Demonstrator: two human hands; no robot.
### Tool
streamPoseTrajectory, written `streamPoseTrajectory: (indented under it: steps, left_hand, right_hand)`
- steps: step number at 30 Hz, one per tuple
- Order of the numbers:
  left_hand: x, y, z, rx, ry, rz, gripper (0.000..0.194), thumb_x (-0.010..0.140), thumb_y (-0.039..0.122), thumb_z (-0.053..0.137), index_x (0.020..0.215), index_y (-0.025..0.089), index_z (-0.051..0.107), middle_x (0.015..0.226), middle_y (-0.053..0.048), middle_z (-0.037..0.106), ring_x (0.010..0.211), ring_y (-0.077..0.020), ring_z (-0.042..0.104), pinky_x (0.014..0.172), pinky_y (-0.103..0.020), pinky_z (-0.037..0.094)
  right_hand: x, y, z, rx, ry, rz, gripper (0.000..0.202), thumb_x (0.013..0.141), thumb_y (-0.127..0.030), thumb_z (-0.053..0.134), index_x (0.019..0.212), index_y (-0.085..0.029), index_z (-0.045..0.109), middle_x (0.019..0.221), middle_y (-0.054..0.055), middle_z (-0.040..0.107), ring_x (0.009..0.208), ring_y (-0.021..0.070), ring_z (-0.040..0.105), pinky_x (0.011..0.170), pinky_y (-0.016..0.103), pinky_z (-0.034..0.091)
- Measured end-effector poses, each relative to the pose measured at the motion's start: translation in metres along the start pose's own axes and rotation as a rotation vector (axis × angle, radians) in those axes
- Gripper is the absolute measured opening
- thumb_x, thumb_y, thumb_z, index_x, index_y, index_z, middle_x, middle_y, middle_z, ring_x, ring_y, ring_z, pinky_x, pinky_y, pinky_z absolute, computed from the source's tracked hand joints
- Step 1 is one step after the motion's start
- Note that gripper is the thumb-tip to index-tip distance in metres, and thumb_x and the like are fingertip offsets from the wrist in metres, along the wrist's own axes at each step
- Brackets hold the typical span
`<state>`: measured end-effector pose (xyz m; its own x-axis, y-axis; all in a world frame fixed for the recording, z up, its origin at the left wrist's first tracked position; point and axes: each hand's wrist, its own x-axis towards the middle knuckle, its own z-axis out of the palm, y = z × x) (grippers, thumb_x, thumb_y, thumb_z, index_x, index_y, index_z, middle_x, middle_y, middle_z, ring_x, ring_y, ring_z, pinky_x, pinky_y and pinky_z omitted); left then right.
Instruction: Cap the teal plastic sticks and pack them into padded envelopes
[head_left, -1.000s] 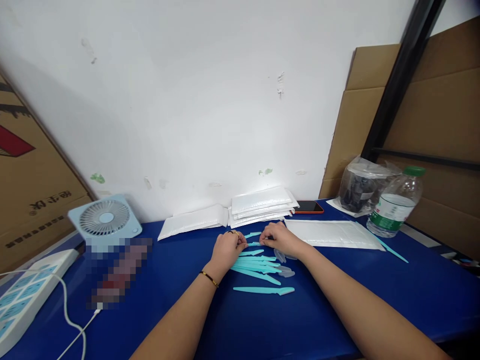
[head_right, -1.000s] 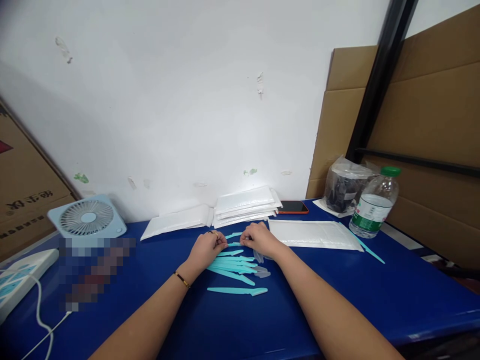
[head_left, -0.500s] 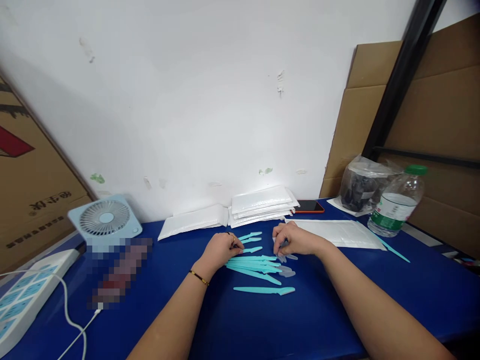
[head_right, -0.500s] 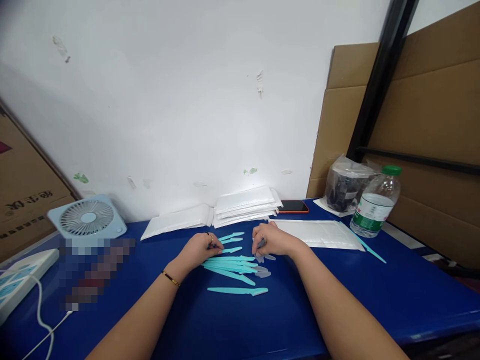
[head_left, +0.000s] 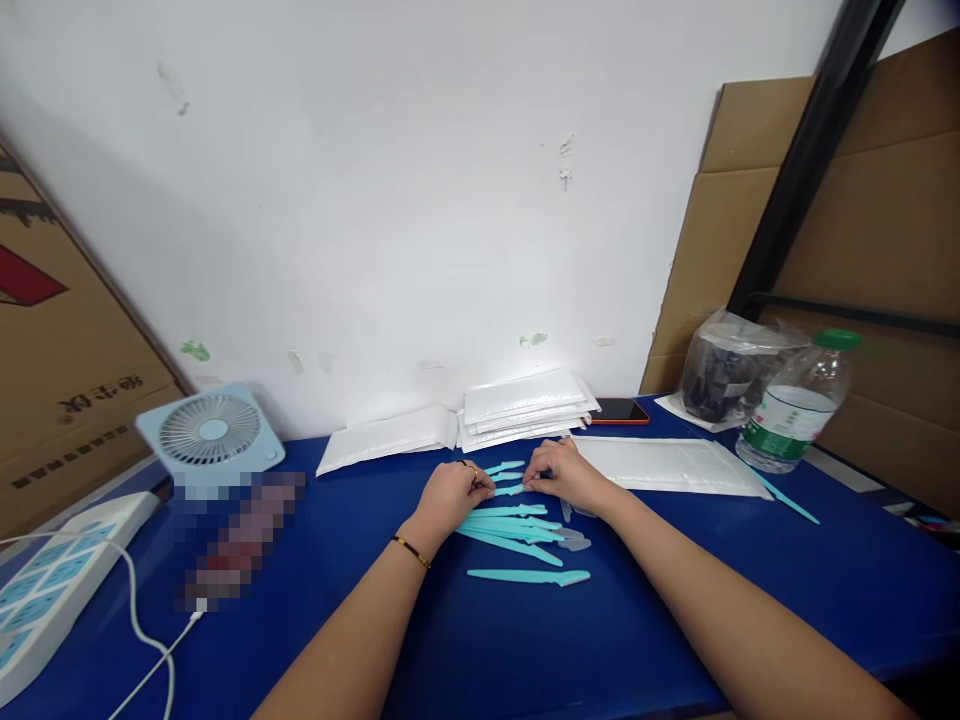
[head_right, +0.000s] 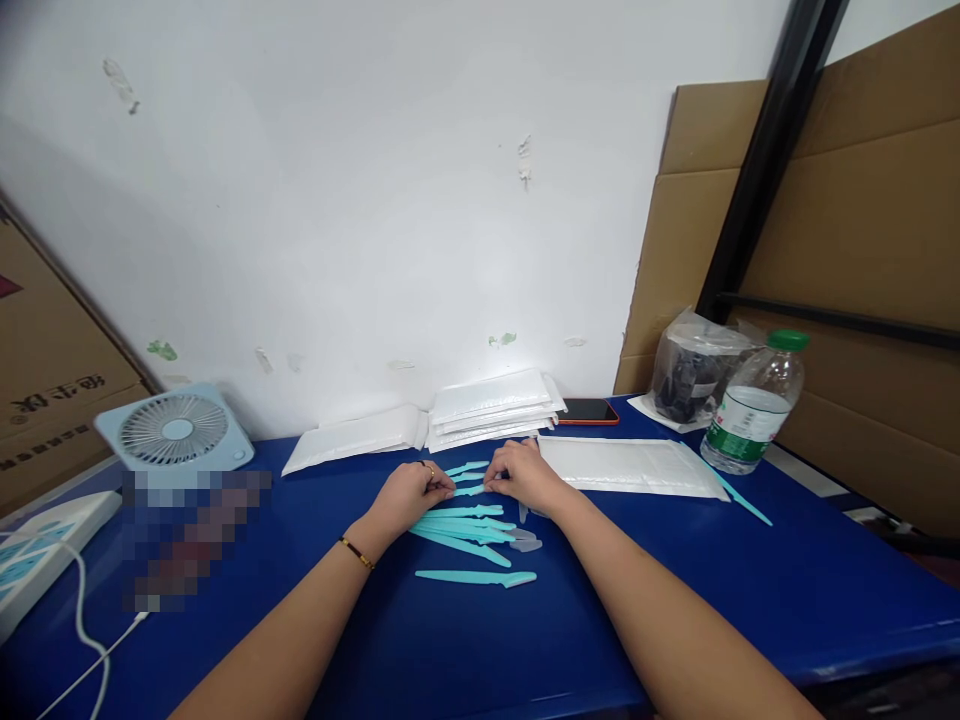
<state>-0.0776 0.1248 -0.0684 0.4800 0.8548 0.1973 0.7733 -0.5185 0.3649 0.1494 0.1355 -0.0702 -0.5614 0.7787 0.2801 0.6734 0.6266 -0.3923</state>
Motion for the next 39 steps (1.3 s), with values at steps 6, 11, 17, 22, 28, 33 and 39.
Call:
streamPoseTrajectory:
  steps: [6, 11, 17, 22, 28, 33, 39]
  left_hand:
    - [-0.003, 0.008, -0.007, 0.008, 0.025, -0.021, 0.017, 0.078, 0.032, 0.058, 0.089, 0.024, 0.068, 0.090, 0.000, 0.065, 0.078, -0.0150, 0.057, 0.068, -0.024, 0.040]
    - [-0.012, 0.017, -0.014, -0.111, -0.066, 0.028, 0.023, 0.073, 0.042, 0.060, 0.083, 0.022, 0.068, 0.088, -0.002, 0.063, 0.077, -0.0144, 0.055, 0.064, -0.023, 0.040]
    - [-0.011, 0.014, -0.009, -0.149, -0.101, -0.050, 0.018, 0.076, 0.035, 0.055, 0.076, 0.019, 0.063, 0.076, -0.001, 0.061, 0.068, -0.0128, 0.054, 0.057, -0.022, 0.037]
    - [-0.011, 0.009, -0.012, -0.177, -0.043, -0.140, 0.022, 0.079, 0.037, 0.051, 0.080, 0.018, 0.061, 0.071, 0.000, 0.061, 0.064, -0.0126, 0.052, 0.055, -0.022, 0.035]
    - [-0.009, 0.010, -0.013, -0.144, -0.003, -0.130, 0.018, 0.079, 0.035, 0.053, 0.077, 0.019, 0.061, 0.068, 0.001, 0.060, 0.061, -0.0120, 0.051, 0.053, -0.023, 0.032]
    - [-0.008, 0.013, -0.011, -0.147, -0.014, -0.129, 0.018, 0.079, 0.035, 0.053, 0.078, 0.019, 0.061, 0.069, 0.001, 0.060, 0.062, -0.0118, 0.052, 0.054, -0.023, 0.033]
    - [-0.005, 0.018, -0.006, -0.108, 0.030, -0.084, 0.013, 0.079, 0.032, 0.055, 0.076, 0.020, 0.061, 0.073, 0.002, 0.062, 0.065, -0.0119, 0.054, 0.058, -0.023, 0.036]
  right_hand:
    - [0.000, -0.005, -0.009, -0.020, 0.009, 0.006, 0.013, 0.080, -0.033, 0.059, 0.082, -0.025, 0.070, 0.084, 0.002, 0.066, 0.087, 0.0192, 0.053, 0.081, 0.036, 0.025]
    - [-0.017, 0.008, -0.041, 0.059, -0.175, -0.012, 0.012, 0.073, -0.033, 0.065, 0.082, -0.028, 0.072, 0.093, 0.002, 0.062, 0.094, 0.0209, 0.051, 0.085, 0.037, 0.024]
    - [-0.023, 0.016, -0.040, 0.042, -0.304, 0.013, 0.014, 0.065, -0.038, 0.071, 0.072, -0.026, 0.071, 0.091, 0.001, 0.060, 0.094, 0.0220, 0.050, 0.085, 0.036, 0.025]
    - [-0.020, 0.014, -0.035, 0.114, -0.215, 0.107, 0.019, 0.070, -0.040, 0.065, 0.074, -0.021, 0.067, 0.083, 0.002, 0.062, 0.083, 0.0182, 0.053, 0.078, 0.031, 0.032]
    - [-0.018, 0.010, -0.033, 0.315, -0.187, 0.185, 0.028, 0.075, -0.044, 0.058, 0.081, -0.018, 0.063, 0.072, 0.001, 0.063, 0.064, 0.0130, 0.054, 0.059, 0.023, 0.038]
    - [-0.014, 0.003, -0.029, 0.239, -0.141, 0.142, 0.026, 0.074, -0.044, 0.060, 0.078, -0.019, 0.065, 0.067, -0.001, 0.062, 0.063, 0.0126, 0.053, 0.064, 0.024, 0.037]
    - [-0.008, -0.012, -0.018, 0.117, -0.081, 0.105, 0.018, 0.077, -0.039, 0.059, 0.076, -0.022, 0.066, 0.072, -0.001, 0.065, 0.076, 0.0167, 0.054, 0.078, 0.030, 0.033]
